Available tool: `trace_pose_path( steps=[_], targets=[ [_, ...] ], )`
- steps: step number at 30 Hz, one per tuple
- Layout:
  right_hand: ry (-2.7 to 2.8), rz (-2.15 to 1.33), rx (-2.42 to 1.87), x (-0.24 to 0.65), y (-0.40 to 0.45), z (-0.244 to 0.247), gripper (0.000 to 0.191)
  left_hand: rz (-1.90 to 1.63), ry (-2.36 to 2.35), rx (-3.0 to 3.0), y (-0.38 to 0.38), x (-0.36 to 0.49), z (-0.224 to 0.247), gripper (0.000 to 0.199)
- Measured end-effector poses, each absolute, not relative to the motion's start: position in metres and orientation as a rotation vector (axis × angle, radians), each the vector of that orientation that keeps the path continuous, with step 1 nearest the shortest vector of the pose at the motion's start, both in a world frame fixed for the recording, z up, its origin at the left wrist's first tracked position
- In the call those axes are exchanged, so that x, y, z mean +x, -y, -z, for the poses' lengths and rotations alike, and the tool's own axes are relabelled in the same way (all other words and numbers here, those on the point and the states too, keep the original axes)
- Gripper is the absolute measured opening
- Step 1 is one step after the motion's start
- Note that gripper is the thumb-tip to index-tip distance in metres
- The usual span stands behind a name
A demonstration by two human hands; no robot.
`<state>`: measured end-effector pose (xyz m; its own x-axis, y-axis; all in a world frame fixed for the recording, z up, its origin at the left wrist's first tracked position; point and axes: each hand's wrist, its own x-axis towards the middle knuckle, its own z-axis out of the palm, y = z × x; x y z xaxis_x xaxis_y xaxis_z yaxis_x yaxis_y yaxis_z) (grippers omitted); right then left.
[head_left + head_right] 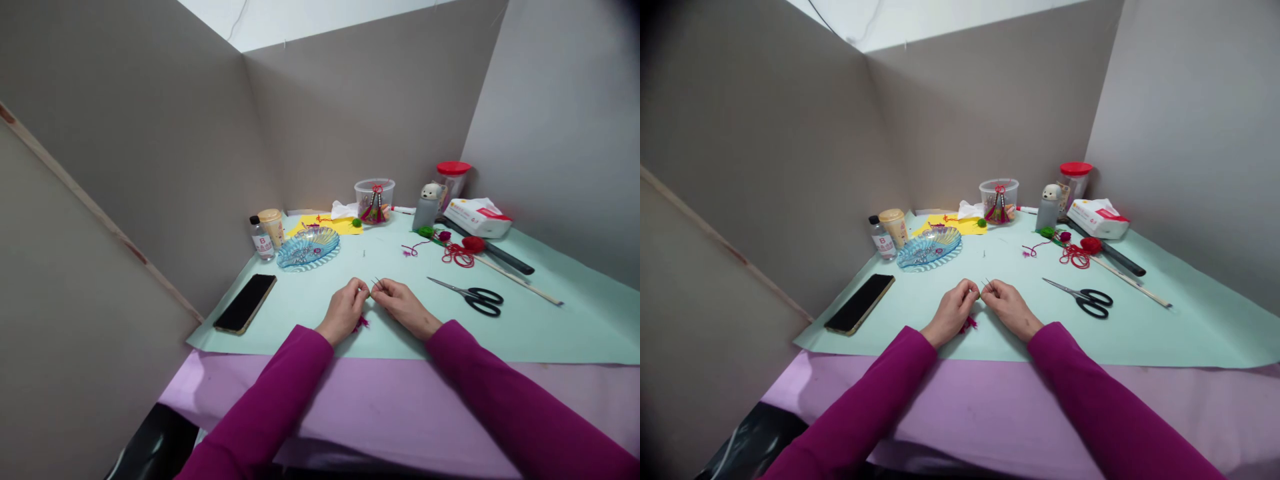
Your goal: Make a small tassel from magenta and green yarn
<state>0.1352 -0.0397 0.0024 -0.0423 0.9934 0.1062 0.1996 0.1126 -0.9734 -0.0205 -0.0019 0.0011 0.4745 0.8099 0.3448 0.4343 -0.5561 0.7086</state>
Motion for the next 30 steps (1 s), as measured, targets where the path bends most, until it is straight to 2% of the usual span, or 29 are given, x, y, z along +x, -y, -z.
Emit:
trace_pose_path(
  steps=[12, 15, 20, 30],
  targets=[
    [1.22, -1.453, -1.157, 0.134, 0.043, -0.012, 0.027, -0.919, -0.962, 2.073, 0.001, -0.021, -0.003, 0.018],
    [1.231, -1.331, -1.187, 0.133, 0.042, -0.013, 0.025, -0.965, -0.938, 2.052, 0.003, -0.019, -0.008, 0.019],
    [1.447, -0.824, -1.2, 0.139, 0.027, -0.005, 0.014, -0.932, -1.039, 2.051, -0.002, -0.012, -0.015, 0.022],
    [1.586, -0.755, -1.247, 0.152, 0.021, -0.008, 0.011, -0.861, -1.09, 2.028, -0.01, -0.009, -0.011, 0.023]
  ],
)
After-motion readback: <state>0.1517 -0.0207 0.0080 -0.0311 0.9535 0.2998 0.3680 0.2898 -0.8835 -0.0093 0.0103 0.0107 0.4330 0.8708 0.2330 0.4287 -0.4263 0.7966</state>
